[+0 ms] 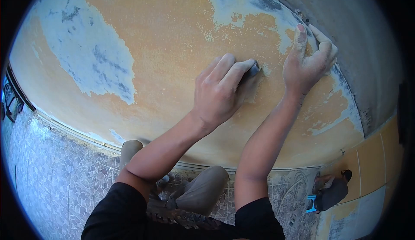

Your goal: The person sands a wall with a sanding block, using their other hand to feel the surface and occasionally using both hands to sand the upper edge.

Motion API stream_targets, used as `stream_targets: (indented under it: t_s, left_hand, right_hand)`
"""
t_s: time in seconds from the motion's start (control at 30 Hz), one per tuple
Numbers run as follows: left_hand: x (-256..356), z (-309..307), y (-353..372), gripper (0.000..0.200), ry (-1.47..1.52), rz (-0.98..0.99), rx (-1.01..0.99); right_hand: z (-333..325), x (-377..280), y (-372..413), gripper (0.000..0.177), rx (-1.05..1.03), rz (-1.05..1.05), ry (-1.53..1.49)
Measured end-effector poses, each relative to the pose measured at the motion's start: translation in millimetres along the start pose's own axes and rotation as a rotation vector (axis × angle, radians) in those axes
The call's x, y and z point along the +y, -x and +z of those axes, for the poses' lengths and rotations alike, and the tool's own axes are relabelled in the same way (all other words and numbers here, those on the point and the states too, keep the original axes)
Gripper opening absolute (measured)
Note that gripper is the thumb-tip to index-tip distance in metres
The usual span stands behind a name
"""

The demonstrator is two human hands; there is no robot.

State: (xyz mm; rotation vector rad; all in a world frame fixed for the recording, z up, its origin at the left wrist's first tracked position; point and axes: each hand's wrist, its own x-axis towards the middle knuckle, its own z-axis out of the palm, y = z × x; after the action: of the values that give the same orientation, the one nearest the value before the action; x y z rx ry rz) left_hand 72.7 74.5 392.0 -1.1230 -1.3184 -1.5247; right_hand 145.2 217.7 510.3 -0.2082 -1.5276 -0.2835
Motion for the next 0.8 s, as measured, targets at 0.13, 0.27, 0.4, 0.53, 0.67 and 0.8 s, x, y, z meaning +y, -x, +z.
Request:
stream_targets:
  t_s: [0.13,0.27,0.4,0.53,0.67,0.8]
  left_hand:
    - [-4.5,-1.5,12.4,0.034,-0.042,0.011,0.003]
    - [-31.4,-23.9,106.7,0.039,-0.153,0.022,-0.077]
    - [-30.6,-30.0,91.0,0.040,-0.165,0.015,-0.034]
    - [-16.7,-18.3,0.1,0.035,-0.073,0.053,0.024]
    - [-18.2,-19.3,35.0,0.036,-0.152,0.078,-0.051]
    - [-39.2,-38.6,111.6,0.038,-0.175,0.000,-0.054]
  right_hand:
    - [-2.1,-5.6,-0.5,0.044,0.002,0.013,0.041]
    - [1.0,2.2,-0.5,0.045,0.005,-0.019,0.058]
    - [5.4,5.6,1.7,0.040,0.045,-0.037,0.031]
    - [5.8,4.2,1.2,0.039,0.045,-0.009,0.003]
    - [-0.8,0.1,0.5,0.038,0.022,-0.008,0.001]
    - [-3.3,-8.8,-0.2,0.042,-0.001,0.029,0.035]
